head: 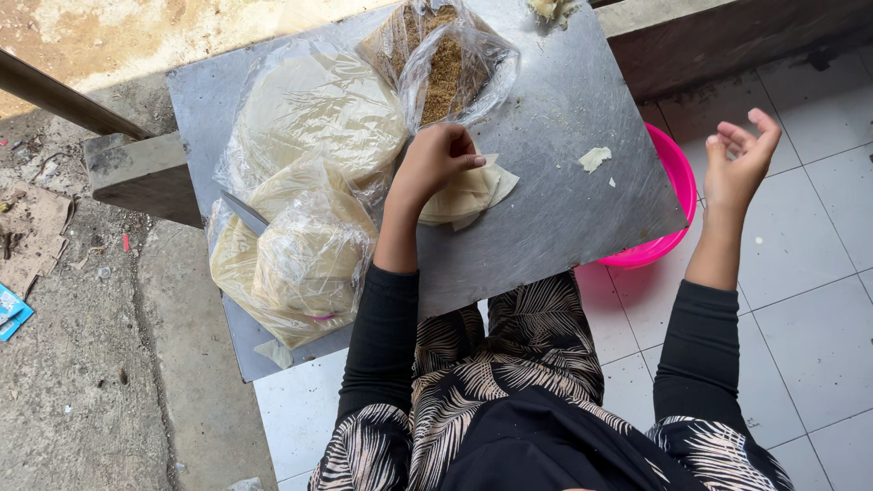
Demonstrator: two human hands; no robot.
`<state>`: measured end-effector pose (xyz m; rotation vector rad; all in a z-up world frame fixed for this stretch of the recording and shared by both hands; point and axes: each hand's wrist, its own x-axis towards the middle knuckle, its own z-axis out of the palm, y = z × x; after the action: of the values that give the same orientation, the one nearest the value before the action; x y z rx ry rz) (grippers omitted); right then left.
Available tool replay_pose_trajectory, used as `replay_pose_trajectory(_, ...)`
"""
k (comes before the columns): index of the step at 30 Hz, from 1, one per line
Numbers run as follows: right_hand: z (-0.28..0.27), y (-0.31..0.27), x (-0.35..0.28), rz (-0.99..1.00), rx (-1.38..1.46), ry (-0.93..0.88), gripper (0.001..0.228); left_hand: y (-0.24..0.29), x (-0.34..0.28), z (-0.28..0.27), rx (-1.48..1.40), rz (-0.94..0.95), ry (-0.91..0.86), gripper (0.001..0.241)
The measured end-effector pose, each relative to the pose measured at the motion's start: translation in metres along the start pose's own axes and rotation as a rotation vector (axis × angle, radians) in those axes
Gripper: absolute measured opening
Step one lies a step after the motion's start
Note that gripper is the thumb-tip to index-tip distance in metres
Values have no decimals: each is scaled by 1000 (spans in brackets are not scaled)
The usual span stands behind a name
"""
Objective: The person folds individual food wrappers, placing a small amount of filling from a plastic bag into each wrapper before sealing them by hand.
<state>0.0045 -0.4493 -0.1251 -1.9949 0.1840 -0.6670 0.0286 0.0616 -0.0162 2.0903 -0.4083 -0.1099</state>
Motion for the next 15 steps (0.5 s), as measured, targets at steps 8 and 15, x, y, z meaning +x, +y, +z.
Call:
replay_pose_trajectory(8,103,-114,71,-336,266,-142,46,34,0,42,-53,200,621,16)
replay_pose_trajectory(15,168,-183,51,-182,214,-434,35,39,-6,102,309,386,302,23)
